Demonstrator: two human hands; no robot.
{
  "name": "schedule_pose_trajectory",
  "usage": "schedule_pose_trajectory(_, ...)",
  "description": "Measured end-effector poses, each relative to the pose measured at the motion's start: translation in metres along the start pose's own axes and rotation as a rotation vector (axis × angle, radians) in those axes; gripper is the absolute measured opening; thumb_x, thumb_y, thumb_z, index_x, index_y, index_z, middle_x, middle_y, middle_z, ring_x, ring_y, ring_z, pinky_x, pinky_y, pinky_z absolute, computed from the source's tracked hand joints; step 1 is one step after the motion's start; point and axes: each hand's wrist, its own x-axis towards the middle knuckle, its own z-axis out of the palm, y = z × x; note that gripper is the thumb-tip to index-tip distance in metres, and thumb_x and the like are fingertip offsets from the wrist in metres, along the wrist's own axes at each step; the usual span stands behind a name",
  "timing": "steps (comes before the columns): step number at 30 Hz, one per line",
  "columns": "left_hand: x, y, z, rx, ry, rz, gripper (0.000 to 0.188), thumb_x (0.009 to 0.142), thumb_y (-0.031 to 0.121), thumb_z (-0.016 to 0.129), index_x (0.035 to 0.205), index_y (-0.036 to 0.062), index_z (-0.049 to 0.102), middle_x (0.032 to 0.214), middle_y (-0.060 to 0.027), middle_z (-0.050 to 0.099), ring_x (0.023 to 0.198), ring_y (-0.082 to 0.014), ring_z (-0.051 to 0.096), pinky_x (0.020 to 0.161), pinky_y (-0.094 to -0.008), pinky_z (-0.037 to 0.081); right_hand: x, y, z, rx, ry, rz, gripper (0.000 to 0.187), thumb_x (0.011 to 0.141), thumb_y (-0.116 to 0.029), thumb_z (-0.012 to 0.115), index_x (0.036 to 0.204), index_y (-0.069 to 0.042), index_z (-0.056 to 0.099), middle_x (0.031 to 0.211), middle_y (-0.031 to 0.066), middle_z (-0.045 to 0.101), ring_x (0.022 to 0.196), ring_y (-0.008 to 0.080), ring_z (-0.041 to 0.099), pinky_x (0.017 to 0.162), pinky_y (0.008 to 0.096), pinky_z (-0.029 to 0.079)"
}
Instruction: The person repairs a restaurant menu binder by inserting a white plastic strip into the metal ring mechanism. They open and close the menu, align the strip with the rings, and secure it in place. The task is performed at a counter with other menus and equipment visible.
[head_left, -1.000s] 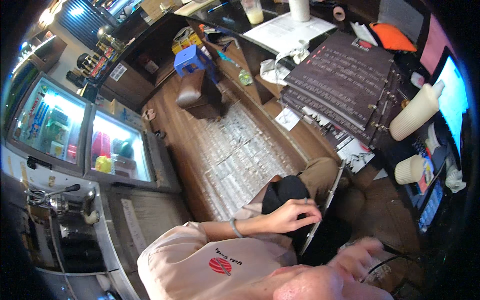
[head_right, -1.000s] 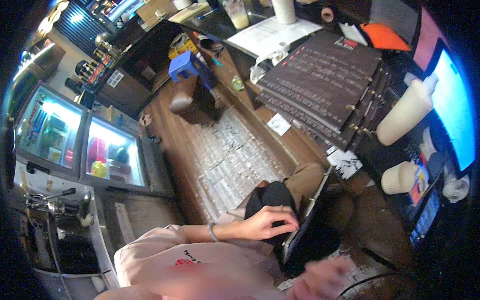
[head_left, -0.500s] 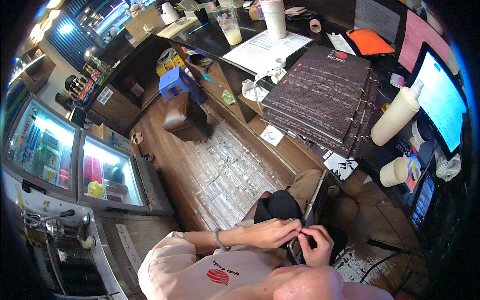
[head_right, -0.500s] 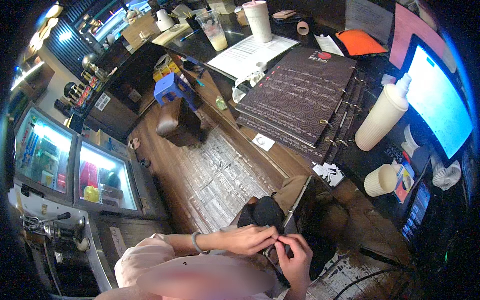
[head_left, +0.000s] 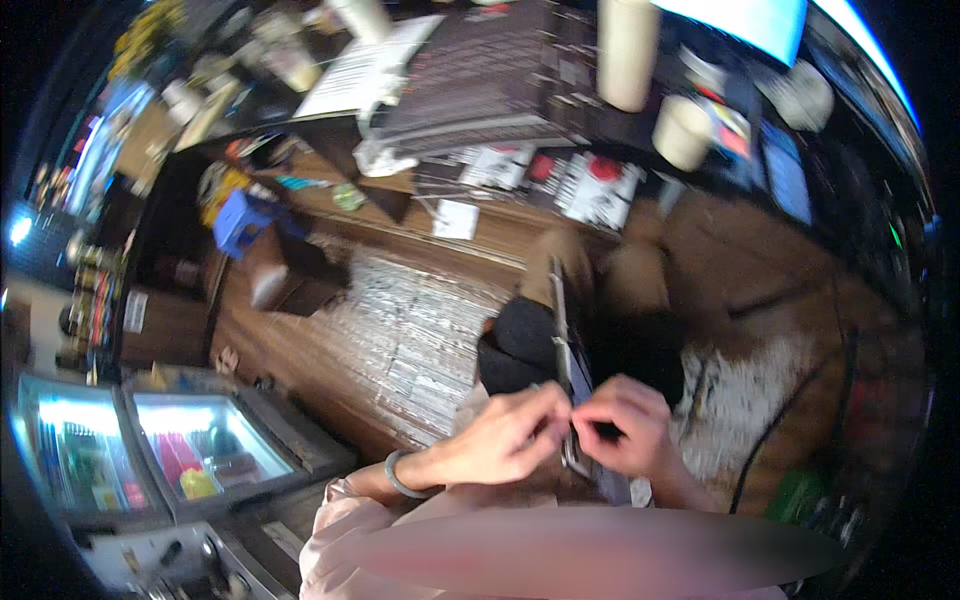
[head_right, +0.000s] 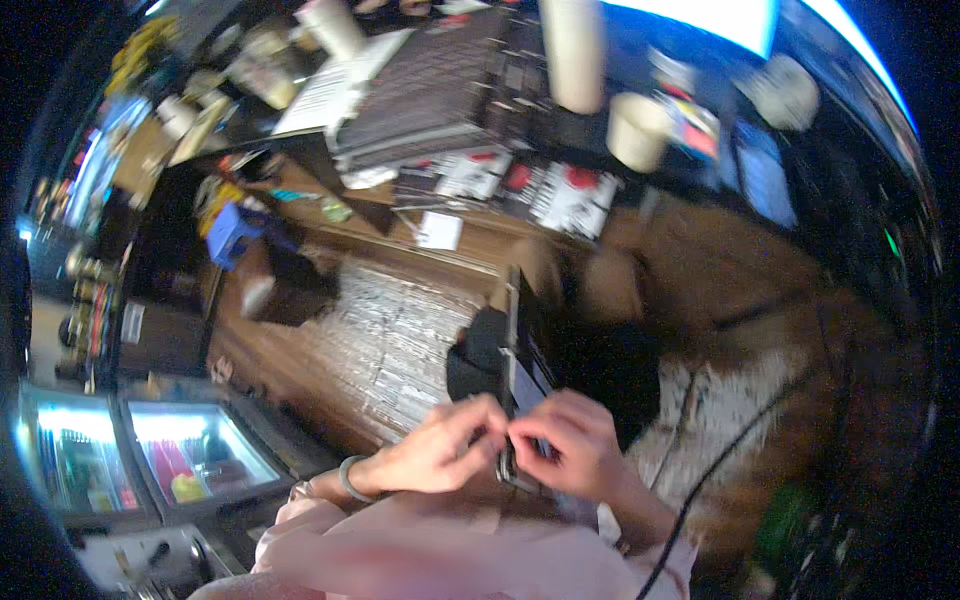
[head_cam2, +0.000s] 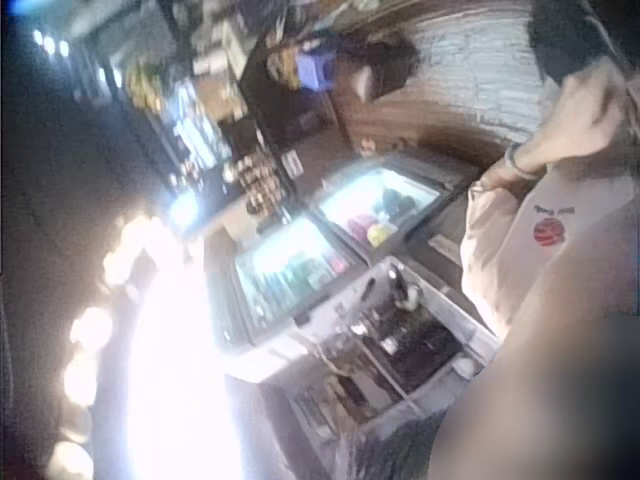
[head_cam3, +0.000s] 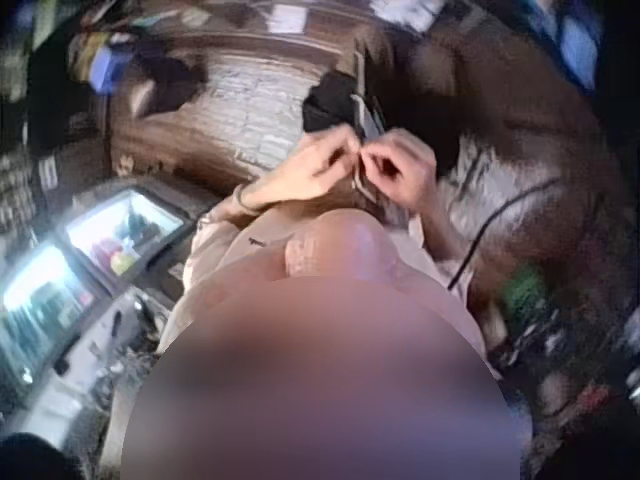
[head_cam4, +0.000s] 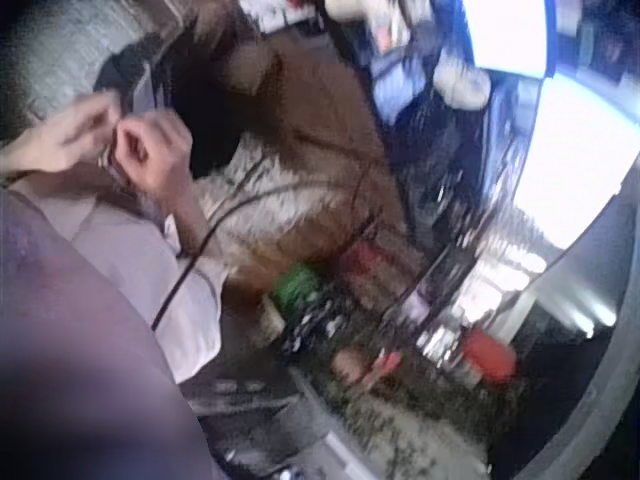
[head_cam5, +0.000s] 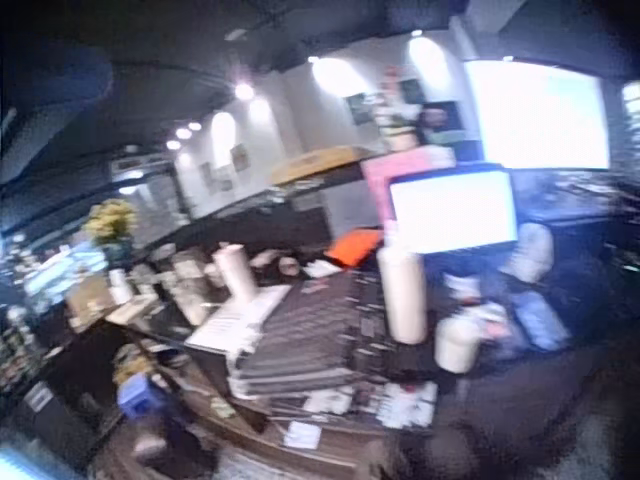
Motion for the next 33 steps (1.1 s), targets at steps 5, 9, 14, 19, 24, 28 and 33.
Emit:
schedule_pose_trajectory(5,0.004,0.007,0.03,0.073,0.005,0.029,0.008,0.091,0.006,0.061,0.095,0.0012,0.056,0.075,-0.0147,0.06,0.062,-0.0287,0.063,0.056,-0.0384,0.048,-0.025,-0.021,-0.019,-0.113,0.06,0.045,0.015,0.075,-0.003,0.076,0.088,-0.008,0.069,0.081,0.0073,0.065,0.072,0.0268,0.064,0.064,0.0365,0.051)
schedule_pose_trajectory(9,0.008,0.011,0.028,0.169,-0.025,0.06,0.008,0.09,0.005,0.061,0.096,0.0013,0.056,0.075,-0.0139,0.059,0.064,-0.0298,0.064,0.057,-0.0378,0.05,-0.02,-0.015,-0.032,-0.19,0.061,-0.053,0.015,0.078,-0.006,0.075,0.091,-0.008,0.069,0.089,0.0075,0.068,0.081,0.0268,0.066,0.073,0.0384,0.053)
schedule_pose_trajectory(14,0.011,0.005,0.028,0.164,-0.076,0.055,0.008,0.09,0.006,0.06,0.093,0.0016,0.055,0.074,-0.0154,0.061,0.062,-0.0306,0.064,0.057,-0.0395,0.049,0.044,0.02,-0.104,-0.69,0.693,0.037,0.026,0.083,-0.005,0.069,0.108,-0.004,0.063,0.108,0.0141,0.065,0.101,0.0337,0.06,0.088,0.0425,0.047)
schedule_pose_trajectory(19,0.012,0.002,0.033,0.126,-0.096,0.041,0.008,0.09,0.006,0.062,0.092,0.0014,0.055,0.072,-0.0146,0.059,0.059,-0.0286,0.061,0.056,-0.0385,0.048,0.091,0.068,-0.188,-1.135,0.751,0.561,0.081,0.083,-0.035,0.077,0.147,-0.007,0.035,0.13,0.0227,0.06,0.123,0.0411,0.051,0.101,0.0553,0.038)
schedule_pose_trajectory(24,0.009,0.002,0.031,0.121,-0.083,-0.001,0.009,0.091,0.006,0.062,0.093,0.0,0.056,0.073,-0.0138,0.059,0.062,-0.027,0.061,0.058,-0.0358,0.049,0.13,0.107,-0.208,-1.113,0.604,0.839,0.096,0.076,-0.044,0.081,0.149,-0.007,0.031,0.132,0.0269,0.059,0.126,0.045,0.051,0.101,0.0609,0.036)
schedule_pose_trajectory(28,0.006,-0.004,0.027,0.113,-0.09,0.018,0.009,0.091,0.007,0.062,0.094,-0.0002,0.057,0.074,-0.0144,0.06,0.062,-0.0269,0.062,0.057,-0.0355,0.049,0.145,0.114,-0.212,-1.095,0.644,0.902,0.093,0.074,-0.044,0.082,0.145,-0.007,0.035,0.133,0.0246,0.059,0.128,0.0441,0.05,0.102,0.0608,0.036)
schedule_pose_trajectory(33,0.002,-0.008,0.023,0.115,-0.065,0.012,0.008,0.091,0.007,0.061,0.093,-0.0007,0.057,0.075,-0.0151,0.061,0.063,-0.0279,0.063,0.058,-0.0364,0.049,0.15,0.112,-0.214,-1.053,0.64,0.932,0.093,0.072,-0.046,0.082,0.144,-0.009,0.036,0.135,0.0213,0.059,0.129,0.0434,0.05,0.102,0.0617,0.036)
